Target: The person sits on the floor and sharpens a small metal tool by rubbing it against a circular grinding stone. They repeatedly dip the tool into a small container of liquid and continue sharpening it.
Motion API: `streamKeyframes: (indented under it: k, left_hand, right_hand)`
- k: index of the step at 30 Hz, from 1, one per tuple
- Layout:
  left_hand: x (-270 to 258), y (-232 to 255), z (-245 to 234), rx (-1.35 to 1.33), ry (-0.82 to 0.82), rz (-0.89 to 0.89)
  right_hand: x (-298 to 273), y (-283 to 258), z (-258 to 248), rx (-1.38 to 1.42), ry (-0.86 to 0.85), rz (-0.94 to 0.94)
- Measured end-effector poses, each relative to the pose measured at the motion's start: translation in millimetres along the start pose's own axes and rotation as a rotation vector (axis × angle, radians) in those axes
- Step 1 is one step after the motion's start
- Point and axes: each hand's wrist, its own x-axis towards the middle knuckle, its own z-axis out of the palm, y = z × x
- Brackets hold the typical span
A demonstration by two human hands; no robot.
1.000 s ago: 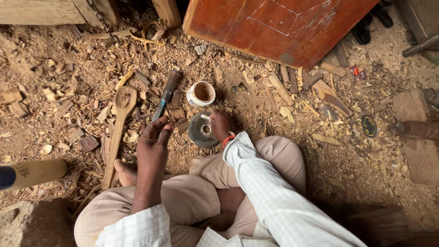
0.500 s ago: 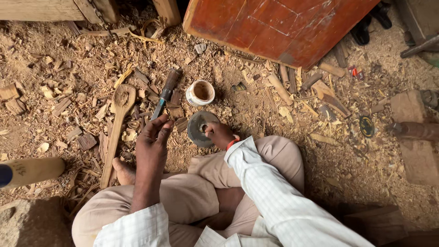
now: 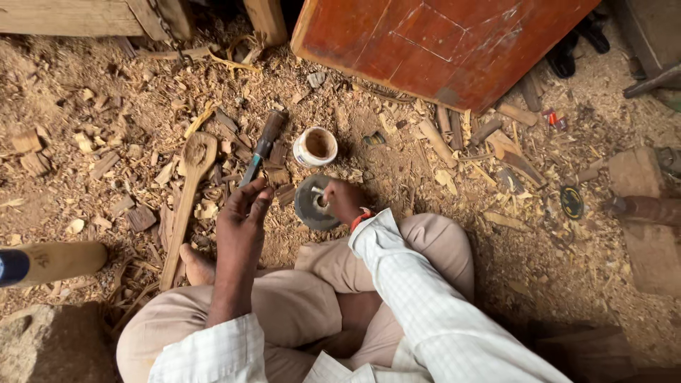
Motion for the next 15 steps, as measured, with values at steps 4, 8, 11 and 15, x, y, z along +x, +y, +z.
streamKeyframes:
  k: [4, 8, 11, 15]
  left_hand:
    - [-0.1, 3.0, 3.6, 0.042, -0.019, -0.01]
    - [-3.8, 1.3, 0.2, -0.012, -0.006, 0.032]
    - [-2.5, 4.6, 0.0, 0.021, 0.011, 0.0]
    - [-1.8, 9.0, 3.2, 0.074, -0.001, -0.006]
  right_hand:
    - [-23.3, -18.9, -28.6, 0.22, -0.385, -0.359]
    - [-24.1, -47.8, -54.5, 0.61, -0.405, 0.325]
    - [-18.7, -58.2, -82.0, 1.035, -0.278, 0.49]
    - [-25.3, -61.7, -107.1, 1.175, -0.299, 0.467]
